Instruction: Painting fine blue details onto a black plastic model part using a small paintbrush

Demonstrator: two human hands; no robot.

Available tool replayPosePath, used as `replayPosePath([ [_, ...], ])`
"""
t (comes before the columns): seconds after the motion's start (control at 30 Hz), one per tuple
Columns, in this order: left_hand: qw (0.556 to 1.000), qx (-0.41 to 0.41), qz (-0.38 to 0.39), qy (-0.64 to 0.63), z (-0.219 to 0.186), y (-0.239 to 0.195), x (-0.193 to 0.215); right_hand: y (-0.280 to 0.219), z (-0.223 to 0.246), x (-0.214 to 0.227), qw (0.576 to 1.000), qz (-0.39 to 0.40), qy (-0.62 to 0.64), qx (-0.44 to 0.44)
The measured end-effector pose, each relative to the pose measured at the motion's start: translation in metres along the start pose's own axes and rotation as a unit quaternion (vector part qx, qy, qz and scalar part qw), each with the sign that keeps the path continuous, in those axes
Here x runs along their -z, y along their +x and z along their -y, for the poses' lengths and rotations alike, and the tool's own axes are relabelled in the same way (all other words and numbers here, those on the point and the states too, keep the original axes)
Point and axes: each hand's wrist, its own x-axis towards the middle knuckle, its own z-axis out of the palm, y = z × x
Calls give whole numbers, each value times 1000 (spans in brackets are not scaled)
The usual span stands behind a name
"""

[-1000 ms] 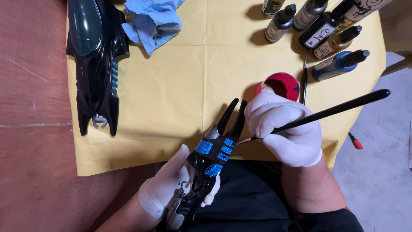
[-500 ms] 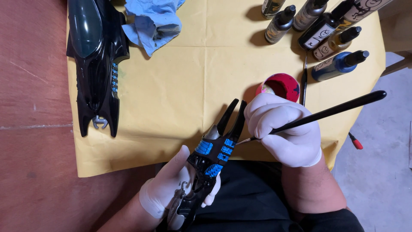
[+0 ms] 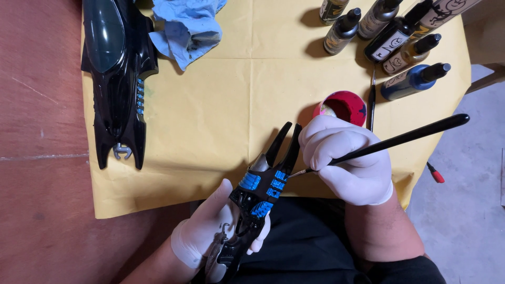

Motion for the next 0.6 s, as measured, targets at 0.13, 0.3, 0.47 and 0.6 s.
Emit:
replayPosePath([
  [0.13, 1000, 5, -3, -7, 0, 0, 1, -1, -1, 0, 1000, 1, -5, 2],
  [0.3, 1000, -2, -23, 5, -3, 1, -10, -2, -1, 0, 1000, -5, -1, 2],
  [0.47, 999, 12, -26, -19, 2, -1, 2, -2, 0, -1, 1000, -19, 11, -9],
  [0.6, 1000, -4, -8, -11, 1, 1, -2, -2, 0, -2, 1000, -20, 9, -8],
])
